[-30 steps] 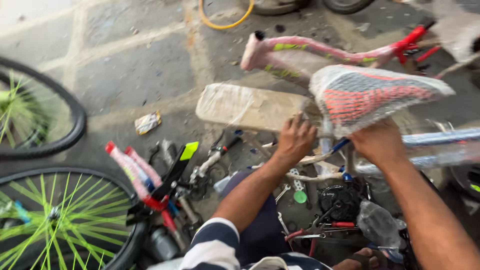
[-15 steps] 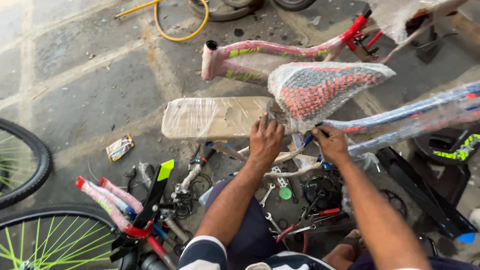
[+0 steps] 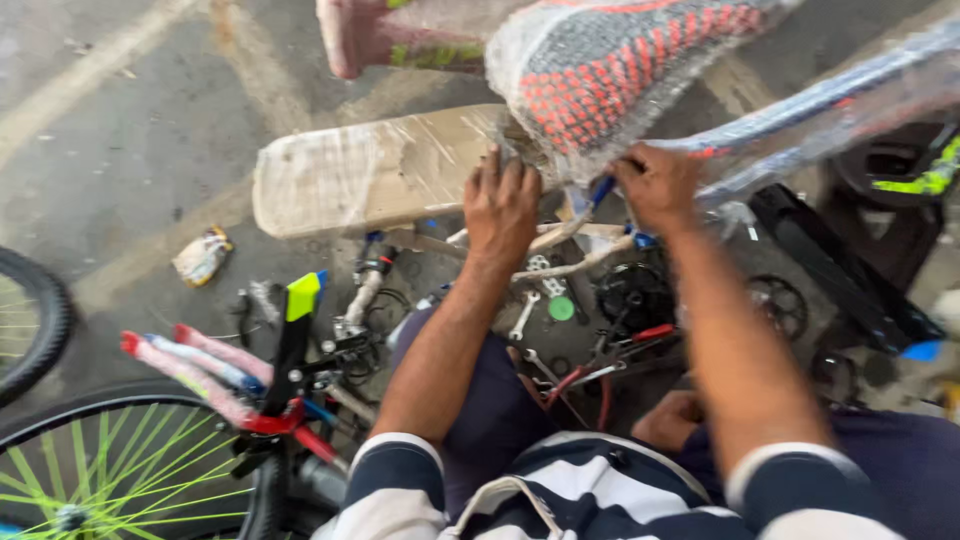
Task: The person sits on the floor of a bicycle workshop assembling a new bicycle whose frame and fork are still partly wrapped in plastic wrap. They fit the seat post and saddle into the frame's seat tube, press and tap the parts into place, and use a mallet to seat components on the frame.
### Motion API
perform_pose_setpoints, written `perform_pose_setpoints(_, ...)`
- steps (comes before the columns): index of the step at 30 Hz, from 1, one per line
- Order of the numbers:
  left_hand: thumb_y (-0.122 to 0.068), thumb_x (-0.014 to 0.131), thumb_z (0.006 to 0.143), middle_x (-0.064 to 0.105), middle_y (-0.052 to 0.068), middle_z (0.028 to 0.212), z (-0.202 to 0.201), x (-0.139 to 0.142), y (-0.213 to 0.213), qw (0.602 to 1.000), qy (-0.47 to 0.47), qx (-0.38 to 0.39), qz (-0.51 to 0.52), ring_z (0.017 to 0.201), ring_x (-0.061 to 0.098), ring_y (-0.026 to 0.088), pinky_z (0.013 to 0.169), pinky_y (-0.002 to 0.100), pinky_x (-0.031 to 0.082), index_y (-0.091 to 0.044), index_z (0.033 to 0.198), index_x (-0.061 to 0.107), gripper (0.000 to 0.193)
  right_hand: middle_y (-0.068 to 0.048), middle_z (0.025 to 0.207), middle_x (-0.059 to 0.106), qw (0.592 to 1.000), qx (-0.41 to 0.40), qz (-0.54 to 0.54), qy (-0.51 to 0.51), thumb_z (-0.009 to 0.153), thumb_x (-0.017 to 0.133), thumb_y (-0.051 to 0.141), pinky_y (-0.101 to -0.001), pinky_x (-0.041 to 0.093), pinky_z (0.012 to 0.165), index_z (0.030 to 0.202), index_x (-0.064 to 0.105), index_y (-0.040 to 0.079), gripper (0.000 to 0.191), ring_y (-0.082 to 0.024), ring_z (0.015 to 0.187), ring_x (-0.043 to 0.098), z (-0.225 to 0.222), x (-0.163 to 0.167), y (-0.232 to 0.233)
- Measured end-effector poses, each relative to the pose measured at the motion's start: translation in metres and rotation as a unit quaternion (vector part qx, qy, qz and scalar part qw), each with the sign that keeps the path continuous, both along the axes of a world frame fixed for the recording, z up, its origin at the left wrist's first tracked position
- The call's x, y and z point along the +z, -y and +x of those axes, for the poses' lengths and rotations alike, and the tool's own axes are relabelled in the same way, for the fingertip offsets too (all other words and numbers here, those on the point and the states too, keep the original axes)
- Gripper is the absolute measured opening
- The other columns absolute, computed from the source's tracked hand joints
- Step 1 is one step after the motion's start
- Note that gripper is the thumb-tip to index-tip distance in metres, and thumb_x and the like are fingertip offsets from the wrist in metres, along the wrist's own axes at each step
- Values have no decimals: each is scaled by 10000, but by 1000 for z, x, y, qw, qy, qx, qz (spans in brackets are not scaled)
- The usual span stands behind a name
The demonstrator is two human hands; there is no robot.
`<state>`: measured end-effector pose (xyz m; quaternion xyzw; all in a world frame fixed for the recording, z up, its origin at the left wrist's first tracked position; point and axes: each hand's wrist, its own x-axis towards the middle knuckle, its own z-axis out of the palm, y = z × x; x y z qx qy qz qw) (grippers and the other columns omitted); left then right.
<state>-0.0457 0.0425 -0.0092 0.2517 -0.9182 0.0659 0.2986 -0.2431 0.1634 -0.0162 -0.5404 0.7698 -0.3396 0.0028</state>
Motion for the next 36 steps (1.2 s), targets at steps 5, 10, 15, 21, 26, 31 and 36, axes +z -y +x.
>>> perform_pose_setpoints(5,-171,641,905,701,127,1208,0,8,-4,999,-35,-12,9,1279,608,386,1005,525,487,-75,1030,681,163,-119,798,680,983,-19,-84,160,987,753,271,-395,500,663,952,714,28,248,-300,728,658,5,-13,-14)
perform_pose_setpoints(10,-150,637,915,703,128,1222,0,14,-5,999,-21,-21,24,1291,610,391,1016,527,479,-73,1053,690,167,-74,866,725,956,108,28,-273,914,734,284,-449,513,822,894,777,131,160,-291,871,703,-23,57,-16)
perform_pose_setpoints(15,-163,629,932,692,142,1249,3,8,-5,999,-33,-20,16,1285,600,401,1026,542,472,-57,1086,690,196,-43,1049,757,898,170,-47,-403,876,611,206,-416,541,913,1023,790,149,238,-246,983,714,-28,72,8)
perform_pose_setpoints(21,-147,627,903,698,146,1249,4,8,-5,1000,-6,-12,17,1302,601,400,1049,541,477,-55,1077,689,206,-158,819,684,999,-45,-31,-4,949,756,234,-448,508,693,912,729,45,195,-322,778,682,-6,-14,-7)
perform_pose_setpoints(26,-169,637,915,684,152,1251,0,9,-8,999,-31,-16,26,1297,590,404,1023,546,472,-71,1061,679,181,-135,806,673,980,-16,-54,192,1003,718,260,-416,493,680,972,708,16,246,-327,746,645,0,-27,-16)
perform_pose_setpoints(31,-172,644,886,686,127,1211,-4,-9,-3,1000,-23,-16,15,1285,589,388,1016,536,485,-82,1057,686,198,-83,786,721,949,147,50,-274,896,747,275,-488,502,658,879,754,113,164,-315,761,698,-33,49,-17)
perform_pose_setpoints(36,-234,685,836,645,164,1037,-8,-22,8,1000,-20,-16,7,1118,638,376,909,531,518,-85,967,649,202,-84,955,757,902,133,146,-384,796,695,233,-488,541,705,1043,760,148,270,-312,839,719,-7,97,18)
